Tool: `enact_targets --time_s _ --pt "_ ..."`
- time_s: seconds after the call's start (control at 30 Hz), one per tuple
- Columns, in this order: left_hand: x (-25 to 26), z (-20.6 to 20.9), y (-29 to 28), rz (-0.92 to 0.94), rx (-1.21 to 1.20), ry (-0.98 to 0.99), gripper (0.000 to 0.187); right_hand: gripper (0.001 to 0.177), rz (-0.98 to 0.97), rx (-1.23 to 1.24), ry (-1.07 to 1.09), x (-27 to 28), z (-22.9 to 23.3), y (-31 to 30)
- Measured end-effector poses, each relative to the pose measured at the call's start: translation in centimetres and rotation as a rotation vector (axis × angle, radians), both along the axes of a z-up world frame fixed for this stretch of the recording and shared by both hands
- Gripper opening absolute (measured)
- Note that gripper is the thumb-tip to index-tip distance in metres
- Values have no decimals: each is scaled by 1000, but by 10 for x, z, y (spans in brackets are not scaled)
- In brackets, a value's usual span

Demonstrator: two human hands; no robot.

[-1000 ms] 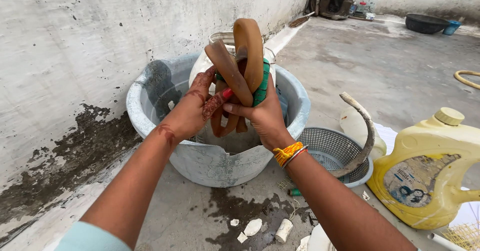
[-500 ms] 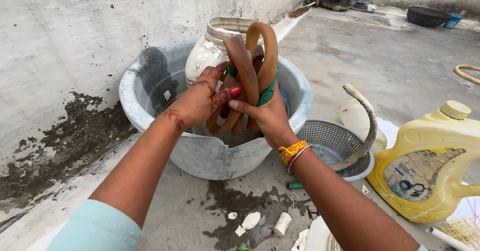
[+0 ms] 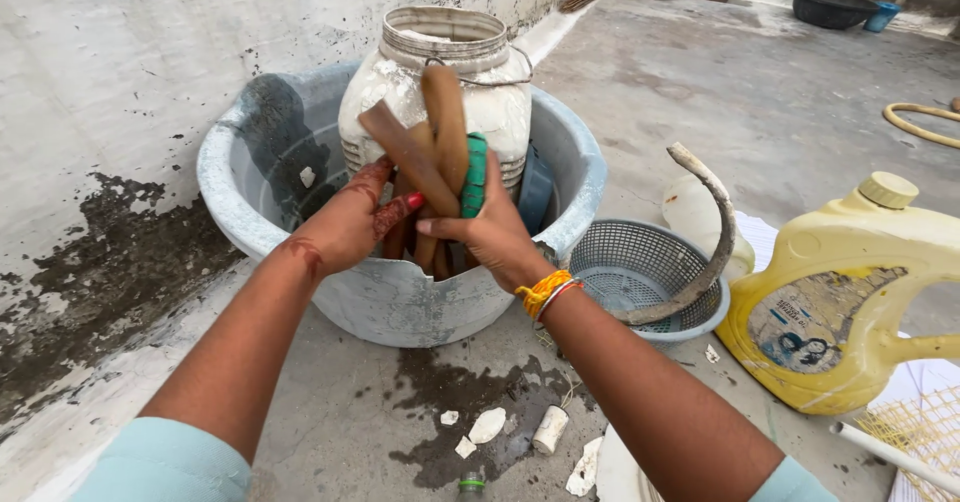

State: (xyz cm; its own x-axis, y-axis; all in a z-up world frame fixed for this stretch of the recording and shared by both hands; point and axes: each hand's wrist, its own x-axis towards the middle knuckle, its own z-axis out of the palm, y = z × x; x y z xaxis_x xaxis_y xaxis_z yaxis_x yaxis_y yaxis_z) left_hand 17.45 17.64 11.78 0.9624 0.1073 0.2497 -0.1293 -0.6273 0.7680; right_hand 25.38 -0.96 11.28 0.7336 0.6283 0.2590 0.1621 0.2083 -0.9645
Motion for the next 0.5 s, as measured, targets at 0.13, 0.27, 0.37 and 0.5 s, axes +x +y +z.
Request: enact_targets --time_s 0.13,0.27,0.37,0.5 --pt "-7 -4 -1 78 20 224 59 113 34 -96 -195 11 -20 3" --pt "-6 3 -10 180 248 434 48 124 133 -232 -108 29 -19 0" --pt "6 -6 -7 170 323 419 48 128 160 -284 -76 29 7 -7" --pt "23 -22 -2 85 384 233 48 118 208 -334 -35 24 28 -15"
